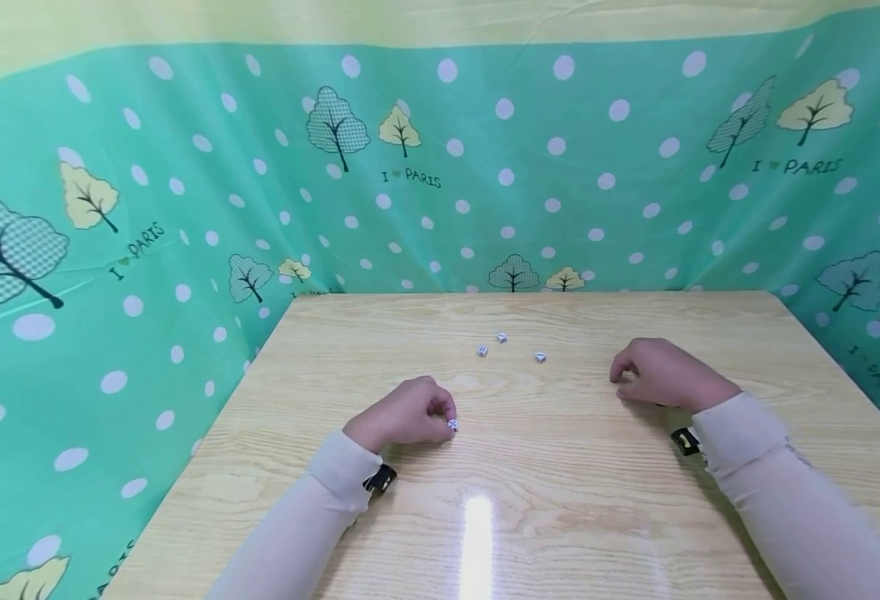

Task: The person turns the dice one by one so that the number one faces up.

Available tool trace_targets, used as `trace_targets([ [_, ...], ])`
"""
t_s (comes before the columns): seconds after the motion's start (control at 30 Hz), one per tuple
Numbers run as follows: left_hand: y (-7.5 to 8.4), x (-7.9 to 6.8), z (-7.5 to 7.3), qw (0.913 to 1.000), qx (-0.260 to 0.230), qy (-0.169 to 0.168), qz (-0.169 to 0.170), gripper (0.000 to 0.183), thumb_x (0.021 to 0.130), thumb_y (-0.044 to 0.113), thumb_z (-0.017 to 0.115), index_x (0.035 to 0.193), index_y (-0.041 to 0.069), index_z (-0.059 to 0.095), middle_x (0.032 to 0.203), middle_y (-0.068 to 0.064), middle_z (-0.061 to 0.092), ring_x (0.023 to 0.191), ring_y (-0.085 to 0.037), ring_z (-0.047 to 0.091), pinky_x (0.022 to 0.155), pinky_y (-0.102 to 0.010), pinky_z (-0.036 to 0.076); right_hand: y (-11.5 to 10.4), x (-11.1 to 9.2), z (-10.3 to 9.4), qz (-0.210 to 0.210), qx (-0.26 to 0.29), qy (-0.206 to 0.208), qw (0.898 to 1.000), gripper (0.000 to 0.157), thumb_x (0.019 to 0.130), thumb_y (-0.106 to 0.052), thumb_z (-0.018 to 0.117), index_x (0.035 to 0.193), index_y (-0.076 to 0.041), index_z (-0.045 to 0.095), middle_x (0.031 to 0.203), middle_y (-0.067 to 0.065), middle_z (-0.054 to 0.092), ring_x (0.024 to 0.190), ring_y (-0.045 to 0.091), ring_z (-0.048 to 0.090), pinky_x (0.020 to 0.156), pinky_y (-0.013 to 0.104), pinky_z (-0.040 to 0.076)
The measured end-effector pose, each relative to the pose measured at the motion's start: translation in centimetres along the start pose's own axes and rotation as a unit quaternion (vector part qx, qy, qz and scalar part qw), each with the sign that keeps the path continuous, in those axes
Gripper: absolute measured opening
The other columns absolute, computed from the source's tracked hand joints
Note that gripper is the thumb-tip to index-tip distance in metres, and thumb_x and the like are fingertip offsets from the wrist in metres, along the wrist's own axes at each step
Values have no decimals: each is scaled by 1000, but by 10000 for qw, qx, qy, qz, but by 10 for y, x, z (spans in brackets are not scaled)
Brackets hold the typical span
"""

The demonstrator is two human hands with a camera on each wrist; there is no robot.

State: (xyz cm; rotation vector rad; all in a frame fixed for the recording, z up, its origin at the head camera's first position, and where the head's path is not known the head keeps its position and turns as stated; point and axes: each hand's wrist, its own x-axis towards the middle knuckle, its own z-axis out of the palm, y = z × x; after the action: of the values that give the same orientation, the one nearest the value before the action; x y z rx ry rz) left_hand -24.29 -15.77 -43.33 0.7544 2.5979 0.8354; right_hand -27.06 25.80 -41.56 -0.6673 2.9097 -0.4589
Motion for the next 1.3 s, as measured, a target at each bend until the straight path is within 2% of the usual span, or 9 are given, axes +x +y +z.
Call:
trace_targets([
  [0.2,1,0,1,10000,-56,15,15,12,84,11,79,77,18,71,66,6,59,64,-8,47,63,-26,41,-11,19,9,50,-161,106,9998,10,86,-17,82,96,-15,79,95,-1,73,82,17,59,79,42,51],
  [0.43,-1,1,1,10000,17,64,27,13,83,11,78,76,20,71,65,8,60,62,-7,47,62,-26,41,-32,41,12,78,-85,92,9999,15,88,-18,81,102,-11,79,98,2,76,82,17,58,79,41,51],
  [0.57,0,0,0,10000,-29,46,53,13,84,10,78,77,19,71,65,6,60,62,-7,46,62,-26,41,-41,53,15,192,-153,169,9996,22,89,-21,81,107,-9,80,108,8,77,96,24,68,90,47,54],
  [0.7,2,-2,-2,9999,-46,24,137,13,85,10,78,77,18,72,65,5,60,61,-8,45,60,-25,39,-50,62,18,274,-230,235,9991,24,90,-24,80,108,-9,80,113,10,77,107,31,70,96,52,53],
  [1.0,1,0,-1,9998,79,80,148,14,83,10,78,76,19,71,63,7,59,62,-8,45,60,-25,39,-64,74,21,512,-160,245,9983,26,88,-28,82,106,-9,80,114,11,76,100,27,68,93,50,53],
  [1.3,1,0,-1,9997,143,102,177,13,83,10,78,76,19,71,64,6,60,63,-9,46,61,-26,39,-68,85,25,557,-181,358,9976,22,89,-29,81,96,-8,79,93,4,76,85,22,68,86,46,56],
])
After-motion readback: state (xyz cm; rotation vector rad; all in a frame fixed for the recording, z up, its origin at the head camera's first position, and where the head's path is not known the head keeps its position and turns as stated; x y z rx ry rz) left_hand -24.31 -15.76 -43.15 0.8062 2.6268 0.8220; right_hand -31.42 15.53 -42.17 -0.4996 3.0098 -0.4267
